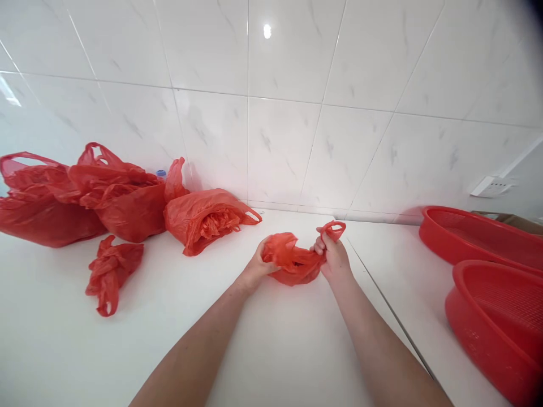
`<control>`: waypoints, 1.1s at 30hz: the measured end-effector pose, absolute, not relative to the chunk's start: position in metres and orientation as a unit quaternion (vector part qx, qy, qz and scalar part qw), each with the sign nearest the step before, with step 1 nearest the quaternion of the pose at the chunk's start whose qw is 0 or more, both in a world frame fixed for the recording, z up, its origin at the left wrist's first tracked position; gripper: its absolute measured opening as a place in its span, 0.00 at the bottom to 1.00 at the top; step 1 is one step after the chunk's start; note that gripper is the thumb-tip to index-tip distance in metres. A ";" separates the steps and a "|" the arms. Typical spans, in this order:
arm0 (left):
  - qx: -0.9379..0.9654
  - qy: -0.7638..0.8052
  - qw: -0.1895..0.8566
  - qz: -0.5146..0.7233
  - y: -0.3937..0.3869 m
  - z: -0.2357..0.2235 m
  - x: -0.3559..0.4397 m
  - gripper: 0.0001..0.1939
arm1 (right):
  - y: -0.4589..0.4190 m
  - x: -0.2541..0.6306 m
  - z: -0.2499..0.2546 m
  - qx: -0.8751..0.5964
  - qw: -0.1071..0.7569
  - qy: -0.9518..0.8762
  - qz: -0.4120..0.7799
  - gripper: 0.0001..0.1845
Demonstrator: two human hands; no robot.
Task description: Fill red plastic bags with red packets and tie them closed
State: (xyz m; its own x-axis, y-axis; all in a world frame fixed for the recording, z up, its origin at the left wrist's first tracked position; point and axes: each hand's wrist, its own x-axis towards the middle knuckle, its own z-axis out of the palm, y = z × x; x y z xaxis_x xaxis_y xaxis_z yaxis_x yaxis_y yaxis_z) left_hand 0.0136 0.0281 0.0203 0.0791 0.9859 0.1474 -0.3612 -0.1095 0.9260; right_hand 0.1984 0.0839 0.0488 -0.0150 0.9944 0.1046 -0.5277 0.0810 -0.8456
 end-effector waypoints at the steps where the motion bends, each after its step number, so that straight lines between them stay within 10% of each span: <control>1: 0.473 0.336 0.577 0.575 0.030 0.018 0.016 0.44 | 0.083 0.194 0.042 -0.324 0.617 -0.389 0.602 0.12; 8: 0.473 0.423 0.503 0.586 0.053 0.000 0.040 0.17 | 0.073 0.181 0.030 -0.341 0.543 -0.431 0.636 0.12; 15: 0.320 0.359 0.563 0.672 0.059 0.003 0.029 0.17 | 0.067 0.196 0.038 -0.283 0.473 -0.484 0.680 0.36; 24: 0.340 0.462 0.502 0.647 0.058 0.001 0.037 0.12 | 0.059 0.183 0.040 -0.310 0.357 -0.590 0.654 0.39; 33: 0.522 0.530 0.397 0.537 0.043 -0.001 0.045 0.03 | 0.055 0.169 0.032 -0.373 0.357 -0.643 0.565 0.16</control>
